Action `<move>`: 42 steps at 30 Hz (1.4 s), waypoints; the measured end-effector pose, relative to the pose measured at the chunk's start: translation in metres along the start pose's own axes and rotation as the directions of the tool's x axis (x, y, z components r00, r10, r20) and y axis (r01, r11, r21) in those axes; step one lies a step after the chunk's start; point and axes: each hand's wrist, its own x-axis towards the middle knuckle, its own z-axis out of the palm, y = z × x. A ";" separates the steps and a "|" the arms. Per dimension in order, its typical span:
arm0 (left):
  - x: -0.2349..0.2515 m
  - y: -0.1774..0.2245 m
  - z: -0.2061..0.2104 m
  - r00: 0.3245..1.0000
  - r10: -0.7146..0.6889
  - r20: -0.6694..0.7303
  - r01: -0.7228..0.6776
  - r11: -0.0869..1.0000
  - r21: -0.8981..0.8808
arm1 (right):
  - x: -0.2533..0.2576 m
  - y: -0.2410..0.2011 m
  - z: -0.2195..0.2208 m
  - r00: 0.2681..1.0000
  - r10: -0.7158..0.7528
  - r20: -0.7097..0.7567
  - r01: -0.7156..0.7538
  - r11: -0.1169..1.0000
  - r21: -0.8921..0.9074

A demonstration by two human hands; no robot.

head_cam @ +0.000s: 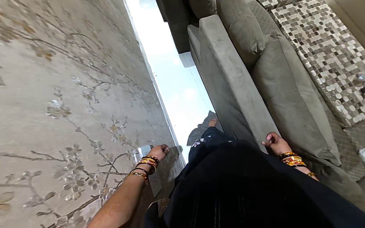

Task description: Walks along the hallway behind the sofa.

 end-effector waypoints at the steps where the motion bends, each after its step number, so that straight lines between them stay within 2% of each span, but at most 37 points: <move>1: 0.002 -0.001 0.000 1.000 0.004 -0.011 -0.004 1.000 -0.007 | 0.000 -0.001 -0.001 1.000 0.008 0.008 -0.008 1.000 -0.002; 9: 0.016 -0.015 0.017 1.000 0.004 -0.007 -0.003 0.999 0.048 | 0.001 0.002 0.002 1.000 -0.001 -0.020 0.001 1.000 0.025; 13: 0.002 0.000 0.007 0.998 -0.027 0.050 0.022 0.996 0.091 | -0.001 0.002 0.003 0.999 -0.002 -0.034 0.003 1.000 0.025; 21: 0.000 0.005 0.004 0.999 0.013 0.030 -0.016 0.994 0.112 | -0.006 -0.004 0.005 0.998 0.025 -0.058 -0.022 0.999 0.048; 24: 0.011 -0.007 0.011 0.998 0.053 -0.020 -0.050 0.992 0.113 | -0.014 -0.003 0.012 0.992 0.017 -0.128 -0.010 0.998 0.057; 27: 0.010 -0.006 0.011 0.998 0.062 -0.017 -0.060 0.993 0.101 | -0.031 -0.002 0.020 0.981 -0.033 -0.190 0.030 0.999 -0.018; 31: 0.004 0.002 0.015 0.998 0.050 0.039 -0.055 0.987 0.148 | -0.040 0.010 0.036 0.966 -0.068 -0.249 0.060 0.997 -0.039; 38: -0.006 0.029 0.048 0.977 0.083 0.196 -0.120 0.975 0.187 | -0.028 -0.001 0.027 0.993 0.044 -0.112 -0.050 0.998 -0.050; 42: -0.015 0.044 0.073 0.961 0.102 0.257 -0.163 0.960 0.226 | -0.030 0.001 0.030 0.987 0.021 -0.157 -0.030 0.998 -0.057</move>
